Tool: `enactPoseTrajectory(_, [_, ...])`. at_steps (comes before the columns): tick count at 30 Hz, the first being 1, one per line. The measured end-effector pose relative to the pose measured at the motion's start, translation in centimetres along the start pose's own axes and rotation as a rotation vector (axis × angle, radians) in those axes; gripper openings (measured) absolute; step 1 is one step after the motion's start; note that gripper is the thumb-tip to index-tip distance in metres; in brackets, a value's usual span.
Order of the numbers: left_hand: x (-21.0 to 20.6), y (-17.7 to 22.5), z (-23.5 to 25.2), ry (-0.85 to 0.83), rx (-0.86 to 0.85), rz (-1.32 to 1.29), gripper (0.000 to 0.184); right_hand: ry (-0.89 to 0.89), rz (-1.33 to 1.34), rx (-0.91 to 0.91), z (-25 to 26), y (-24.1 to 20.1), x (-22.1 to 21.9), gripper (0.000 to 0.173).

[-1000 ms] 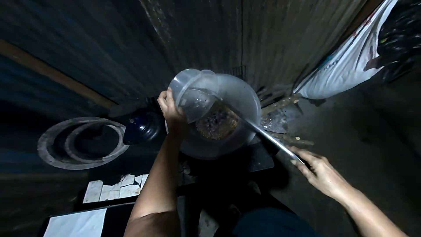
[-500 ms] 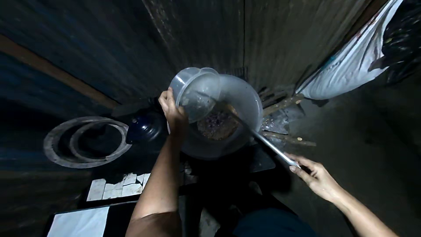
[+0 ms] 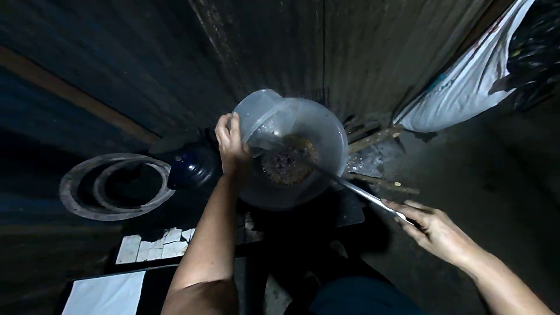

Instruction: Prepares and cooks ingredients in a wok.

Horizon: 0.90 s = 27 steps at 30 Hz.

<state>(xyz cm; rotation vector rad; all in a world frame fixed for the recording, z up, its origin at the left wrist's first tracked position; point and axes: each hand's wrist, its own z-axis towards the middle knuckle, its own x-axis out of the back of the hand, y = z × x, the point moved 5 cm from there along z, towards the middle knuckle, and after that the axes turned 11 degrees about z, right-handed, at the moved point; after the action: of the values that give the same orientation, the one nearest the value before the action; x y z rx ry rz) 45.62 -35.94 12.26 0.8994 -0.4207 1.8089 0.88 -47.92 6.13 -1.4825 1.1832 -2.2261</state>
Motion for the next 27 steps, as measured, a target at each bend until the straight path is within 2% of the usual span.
enactPoseTrajectory(3, [0.1,-0.6,-0.3,0.019,-0.022,0.040,0.063,0.004,-0.022,0.033,-1.0,-0.6,2.7,0.043])
enactPoseTrajectory(5, [0.1,-0.8,-0.6,0.042,0.021,0.033,0.063,0.013,0.077,0.015,-1.0,-0.2,2.8,0.042])
enactPoseTrajectory(9, [0.1,-0.7,-0.5,0.141,0.134,-0.048,0.061,0.027,0.467,-0.221,-0.7,2.4,-1.1,0.041])
enactPoseTrajectory(12, [-0.1,-0.6,-0.5,0.137,0.171,-0.055,0.061,-0.033,0.701,-0.337,-1.3,2.7,-4.1,0.040])
enactPoseTrajectory(16, [-0.1,-0.5,-1.0,0.127,0.145,-0.051,0.060,-0.019,0.677,-0.288,-1.3,2.3,-3.8,0.041])
enactPoseTrajectory(19, [0.0,0.1,-0.9,0.148,0.141,-0.060,0.060,-0.029,0.671,-0.318,-0.9,3.3,-3.9,0.041])
enactPoseTrajectory(24, [-0.4,-0.1,-1.1,0.106,0.133,-0.025,0.062,-0.124,0.856,-0.366,-1.4,1.3,-4.3,0.041])
enactPoseTrajectory(27, [-0.2,0.3,-0.9,0.099,0.140,0.005,0.063,-0.180,1.029,-0.419,-2.1,1.2,-6.0,0.042])
